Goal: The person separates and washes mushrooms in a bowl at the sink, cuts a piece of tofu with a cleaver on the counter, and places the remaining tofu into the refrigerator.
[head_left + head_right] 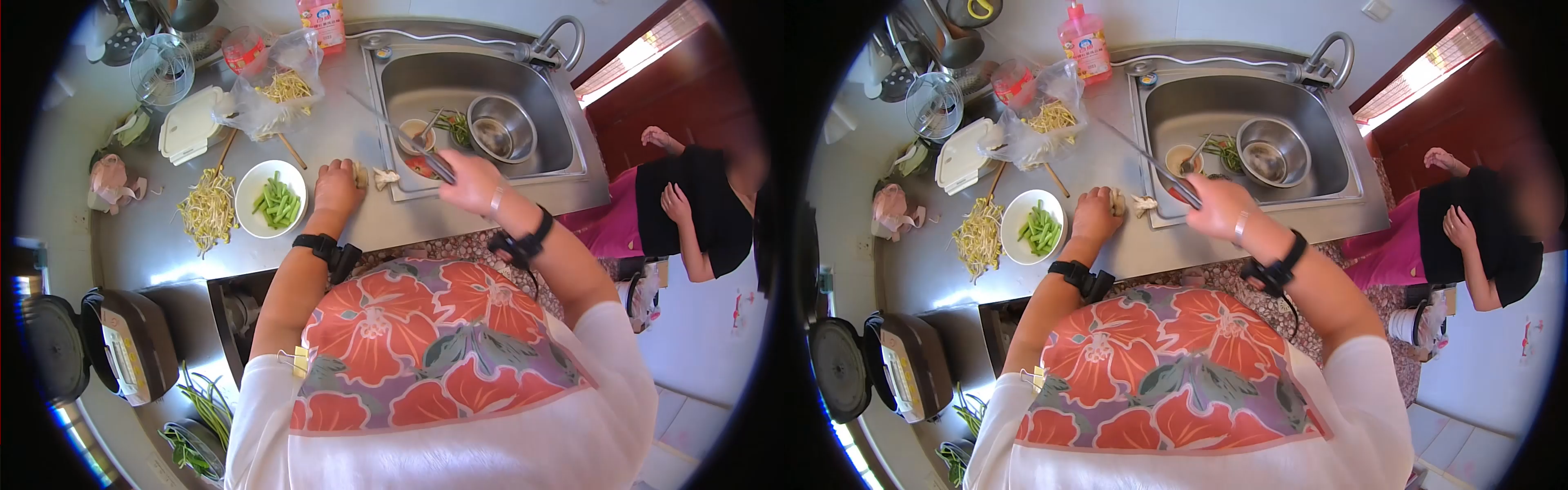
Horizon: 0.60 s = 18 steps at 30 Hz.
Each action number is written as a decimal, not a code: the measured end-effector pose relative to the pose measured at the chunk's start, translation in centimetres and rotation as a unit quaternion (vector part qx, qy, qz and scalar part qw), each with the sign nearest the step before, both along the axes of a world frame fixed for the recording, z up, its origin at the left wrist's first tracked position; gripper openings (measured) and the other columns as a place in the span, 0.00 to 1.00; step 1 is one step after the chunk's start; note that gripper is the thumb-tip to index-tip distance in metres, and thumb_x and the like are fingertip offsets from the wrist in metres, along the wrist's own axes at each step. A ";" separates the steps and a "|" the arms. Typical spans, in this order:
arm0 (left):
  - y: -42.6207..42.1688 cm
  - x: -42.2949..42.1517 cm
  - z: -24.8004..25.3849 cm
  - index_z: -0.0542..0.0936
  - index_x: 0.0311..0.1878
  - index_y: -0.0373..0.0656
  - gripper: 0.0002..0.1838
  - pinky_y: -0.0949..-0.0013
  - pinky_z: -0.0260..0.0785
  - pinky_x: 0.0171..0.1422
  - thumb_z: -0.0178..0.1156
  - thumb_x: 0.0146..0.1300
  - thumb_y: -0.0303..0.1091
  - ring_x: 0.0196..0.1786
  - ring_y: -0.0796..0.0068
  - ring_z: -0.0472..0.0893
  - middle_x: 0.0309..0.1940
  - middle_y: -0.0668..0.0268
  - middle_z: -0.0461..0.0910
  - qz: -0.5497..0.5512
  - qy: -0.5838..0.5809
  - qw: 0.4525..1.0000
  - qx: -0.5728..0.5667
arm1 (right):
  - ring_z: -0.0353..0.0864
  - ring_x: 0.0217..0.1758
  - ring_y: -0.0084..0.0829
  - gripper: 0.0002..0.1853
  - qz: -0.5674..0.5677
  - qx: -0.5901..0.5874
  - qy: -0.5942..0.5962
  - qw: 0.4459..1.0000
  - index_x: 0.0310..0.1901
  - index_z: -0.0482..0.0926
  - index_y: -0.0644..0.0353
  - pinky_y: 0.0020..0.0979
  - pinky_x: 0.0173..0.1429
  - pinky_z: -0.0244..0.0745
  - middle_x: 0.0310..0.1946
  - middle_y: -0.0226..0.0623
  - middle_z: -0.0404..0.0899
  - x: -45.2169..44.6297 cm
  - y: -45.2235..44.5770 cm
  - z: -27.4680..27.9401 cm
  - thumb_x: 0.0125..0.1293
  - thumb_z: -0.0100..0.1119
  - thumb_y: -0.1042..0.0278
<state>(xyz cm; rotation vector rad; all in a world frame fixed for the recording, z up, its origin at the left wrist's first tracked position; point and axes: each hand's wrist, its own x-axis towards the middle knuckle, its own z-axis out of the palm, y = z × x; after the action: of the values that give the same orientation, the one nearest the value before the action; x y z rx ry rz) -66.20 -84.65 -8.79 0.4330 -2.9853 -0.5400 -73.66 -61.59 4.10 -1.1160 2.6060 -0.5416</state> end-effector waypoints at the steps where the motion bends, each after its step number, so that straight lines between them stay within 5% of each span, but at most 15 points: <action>1: -0.1 0.1 0.1 0.73 0.43 0.40 0.22 0.57 0.67 0.54 0.65 0.42 0.34 0.47 0.51 0.73 0.41 0.57 0.76 -0.006 0.009 1.000 -0.008 | 0.80 0.33 0.47 0.18 0.000 0.065 0.018 0.998 0.46 0.71 0.59 0.42 0.38 0.74 0.29 0.47 0.79 -0.6 -1.8 0.2 0.53 0.52 0.65; 3: 0.0 0.7 -0.1 0.74 0.43 0.41 0.21 0.56 0.69 0.50 0.65 0.42 0.32 0.43 0.49 0.75 0.39 0.57 0.76 -0.020 0.027 0.999 -0.022 | 0.80 0.34 0.46 0.13 0.058 0.129 0.142 0.980 0.43 0.71 0.59 0.42 0.38 0.74 0.31 0.43 0.80 -2.7 -4.1 -2.7 0.56 0.50 0.66; 6: 0.3 2.0 -0.4 0.74 0.44 0.42 0.22 0.54 0.70 0.48 0.64 0.42 0.31 0.42 0.49 0.76 0.39 0.57 0.77 0.001 0.062 0.998 0.018 | 0.80 0.37 0.45 0.12 0.081 0.158 0.153 0.972 0.43 0.71 0.58 0.43 0.40 0.74 0.32 0.43 0.80 -4.2 -7.0 -5.0 0.57 0.50 0.65; 9: 1.0 3.5 0.0 0.74 0.46 0.43 0.22 0.55 0.71 0.47 0.62 0.43 0.29 0.42 0.49 0.77 0.42 0.55 0.77 0.053 0.092 0.990 0.089 | 0.80 0.31 0.45 0.14 0.079 0.067 0.182 0.978 0.43 0.70 0.55 0.45 0.35 0.73 0.28 0.43 0.79 -5.9 -8.8 -8.8 0.54 0.55 0.65; 12: 1.1 4.9 0.1 0.74 0.49 0.43 0.23 0.59 0.72 0.45 0.63 0.45 0.30 0.39 0.51 0.79 0.40 0.53 0.79 0.084 0.113 0.973 0.181 | 0.78 0.42 0.43 0.12 0.071 0.018 0.146 0.987 0.40 0.74 0.55 0.42 0.42 0.74 0.33 0.42 0.79 -5.6 -10.3 -9.4 0.55 0.54 0.63; 15: 0.2 6.2 -0.7 0.74 0.50 0.41 0.23 0.67 0.73 0.41 0.64 0.47 0.30 0.35 0.62 0.81 0.36 0.58 0.80 0.100 0.142 0.943 0.283 | 0.77 0.45 0.42 0.09 0.120 -0.040 0.188 0.974 0.33 0.79 0.56 0.40 0.44 0.73 0.34 0.41 0.78 -4.1 -11.1 -9.3 0.54 0.55 0.62; 18: -0.2 7.3 0.6 0.73 0.49 0.38 0.23 0.73 0.72 0.41 0.66 0.48 0.29 0.36 0.74 0.78 0.36 0.64 0.79 0.134 0.110 0.849 0.499 | 0.75 0.39 0.39 0.06 0.213 -0.037 0.190 0.958 0.26 0.78 0.56 0.40 0.41 0.71 0.30 0.37 0.75 -0.4 -9.5 -8.5 0.50 0.55 0.64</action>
<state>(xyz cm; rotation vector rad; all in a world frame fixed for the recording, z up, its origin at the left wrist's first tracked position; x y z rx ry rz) -58.94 -84.90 -8.17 0.7413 -2.1232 -1.9170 -74.10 -71.05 -4.35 -1.9080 2.5283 -0.3538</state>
